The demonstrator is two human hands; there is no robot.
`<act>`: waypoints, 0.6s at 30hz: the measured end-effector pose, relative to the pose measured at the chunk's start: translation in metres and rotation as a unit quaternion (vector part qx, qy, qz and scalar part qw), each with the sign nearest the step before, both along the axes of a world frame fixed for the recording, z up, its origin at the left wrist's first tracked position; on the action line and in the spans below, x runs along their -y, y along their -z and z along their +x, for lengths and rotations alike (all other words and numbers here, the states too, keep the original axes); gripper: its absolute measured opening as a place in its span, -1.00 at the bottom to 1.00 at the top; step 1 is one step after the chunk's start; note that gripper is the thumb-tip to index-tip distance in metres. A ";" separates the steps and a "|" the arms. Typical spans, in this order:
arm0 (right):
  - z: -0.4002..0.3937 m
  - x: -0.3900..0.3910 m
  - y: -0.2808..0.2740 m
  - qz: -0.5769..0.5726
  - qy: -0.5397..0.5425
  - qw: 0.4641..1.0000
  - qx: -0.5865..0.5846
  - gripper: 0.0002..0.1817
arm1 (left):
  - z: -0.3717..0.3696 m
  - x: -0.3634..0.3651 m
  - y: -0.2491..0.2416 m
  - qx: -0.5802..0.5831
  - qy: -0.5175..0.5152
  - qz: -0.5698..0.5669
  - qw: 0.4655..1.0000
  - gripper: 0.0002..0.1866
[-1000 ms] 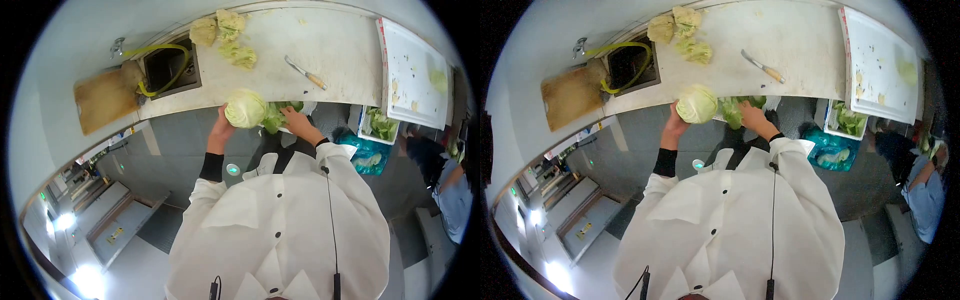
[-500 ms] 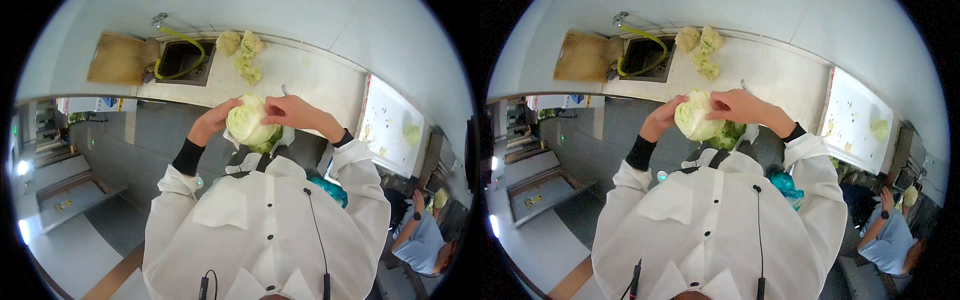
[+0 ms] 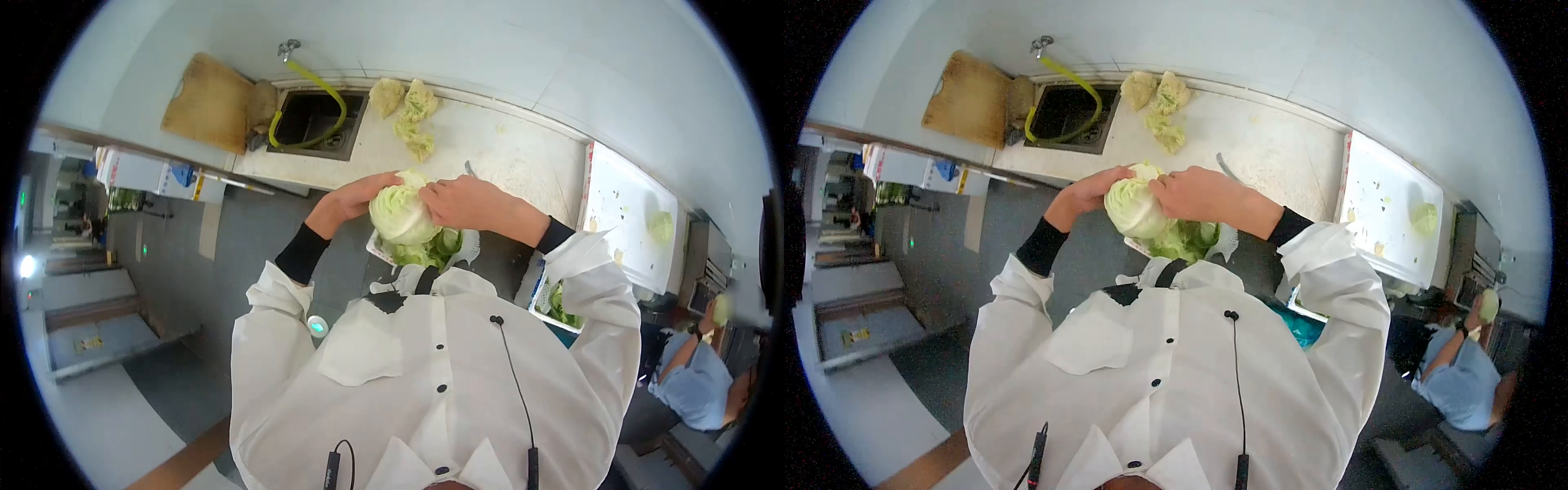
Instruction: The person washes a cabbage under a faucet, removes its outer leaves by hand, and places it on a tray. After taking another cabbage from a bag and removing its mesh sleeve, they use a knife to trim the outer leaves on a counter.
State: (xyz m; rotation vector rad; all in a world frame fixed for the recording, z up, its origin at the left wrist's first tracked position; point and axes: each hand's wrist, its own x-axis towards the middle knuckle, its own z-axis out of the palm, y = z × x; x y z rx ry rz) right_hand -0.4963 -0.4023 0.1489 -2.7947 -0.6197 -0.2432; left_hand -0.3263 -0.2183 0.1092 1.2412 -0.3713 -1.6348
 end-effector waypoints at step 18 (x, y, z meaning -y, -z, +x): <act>0.016 -0.111 -0.006 0.124 0.091 0.958 -0.243 -0.70 | 0.022 -0.085 0.016 0.052 0.094 -0.053 0.993 -0.55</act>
